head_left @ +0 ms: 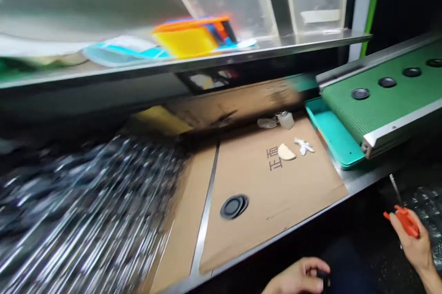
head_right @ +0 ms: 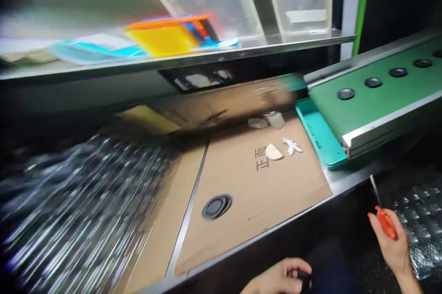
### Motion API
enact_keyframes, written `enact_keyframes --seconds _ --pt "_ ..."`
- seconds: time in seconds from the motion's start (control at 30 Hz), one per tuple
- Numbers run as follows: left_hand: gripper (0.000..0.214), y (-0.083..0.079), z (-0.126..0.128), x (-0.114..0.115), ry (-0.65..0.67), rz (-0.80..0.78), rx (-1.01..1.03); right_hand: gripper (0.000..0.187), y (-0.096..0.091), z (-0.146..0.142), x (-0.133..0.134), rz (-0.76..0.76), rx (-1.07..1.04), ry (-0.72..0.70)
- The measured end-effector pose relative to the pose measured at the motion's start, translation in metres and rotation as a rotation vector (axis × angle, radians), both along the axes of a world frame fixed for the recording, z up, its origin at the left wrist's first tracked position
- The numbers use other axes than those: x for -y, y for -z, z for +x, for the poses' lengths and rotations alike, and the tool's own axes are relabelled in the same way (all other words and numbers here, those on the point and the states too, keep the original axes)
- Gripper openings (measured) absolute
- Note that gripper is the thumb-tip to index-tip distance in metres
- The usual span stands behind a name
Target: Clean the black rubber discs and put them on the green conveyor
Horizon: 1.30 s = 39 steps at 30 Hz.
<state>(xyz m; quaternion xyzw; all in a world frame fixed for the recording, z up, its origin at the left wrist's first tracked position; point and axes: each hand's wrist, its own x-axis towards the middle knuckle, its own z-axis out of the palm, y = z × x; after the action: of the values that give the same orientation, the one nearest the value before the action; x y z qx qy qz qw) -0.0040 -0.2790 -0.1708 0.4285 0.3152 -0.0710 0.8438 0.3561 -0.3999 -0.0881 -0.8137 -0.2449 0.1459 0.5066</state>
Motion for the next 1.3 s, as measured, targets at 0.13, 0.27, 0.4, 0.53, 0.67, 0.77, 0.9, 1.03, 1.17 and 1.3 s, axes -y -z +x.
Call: enact_keyframes --seconds 0.13,0.27,0.4,0.53,0.67,0.77,0.9,1.03,1.17,1.3 --pt "0.047 0.022 0.012 -0.009 -0.577 -0.445 0.035 0.046 -0.015 -0.076 0.02 -0.329 -0.032 -0.721" --pt "0.038 0.044 0.016 -0.016 -0.968 -0.554 0.005 0.05 -0.014 -0.137 0.011 -0.73 0.163 -1.107" --pt "0.038 0.061 0.012 -0.014 -1.195 -0.503 -0.043 0.051 -0.007 -0.161 -0.012 -1.068 0.489 -1.218" --pt "0.036 0.075 0.0 -0.012 -1.332 -0.473 -0.075 0.052 -0.01 -0.167 -0.035 -1.135 0.667 -1.283" --pt "0.037 0.081 -0.005 -0.015 -1.366 -0.436 -0.048 0.055 -0.018 -0.173 -0.053 -1.169 0.723 -1.333" --pt "0.037 0.081 -0.002 -0.017 -1.354 -0.388 -0.017 0.055 -0.022 -0.174 -0.063 -1.211 0.73 -1.335" --pt "0.04 0.08 0.004 -0.015 -1.303 -0.295 0.011 0.055 -0.028 -0.169 -0.07 -1.227 0.717 -1.304" --pt "0.046 0.082 0.007 -0.011 -1.25 -0.2 0.027 0.056 -0.033 -0.168 -0.076 -1.256 0.639 -1.266" --pt "0.045 0.085 0.009 -0.008 -1.197 -0.197 0.011 0.057 -0.033 -0.17 -0.083 -1.249 0.61 -1.242" --pt "0.028 0.086 0.012 -0.007 -1.217 -0.248 -0.015 0.058 -0.022 -0.168 -0.081 -1.228 0.609 -1.246"
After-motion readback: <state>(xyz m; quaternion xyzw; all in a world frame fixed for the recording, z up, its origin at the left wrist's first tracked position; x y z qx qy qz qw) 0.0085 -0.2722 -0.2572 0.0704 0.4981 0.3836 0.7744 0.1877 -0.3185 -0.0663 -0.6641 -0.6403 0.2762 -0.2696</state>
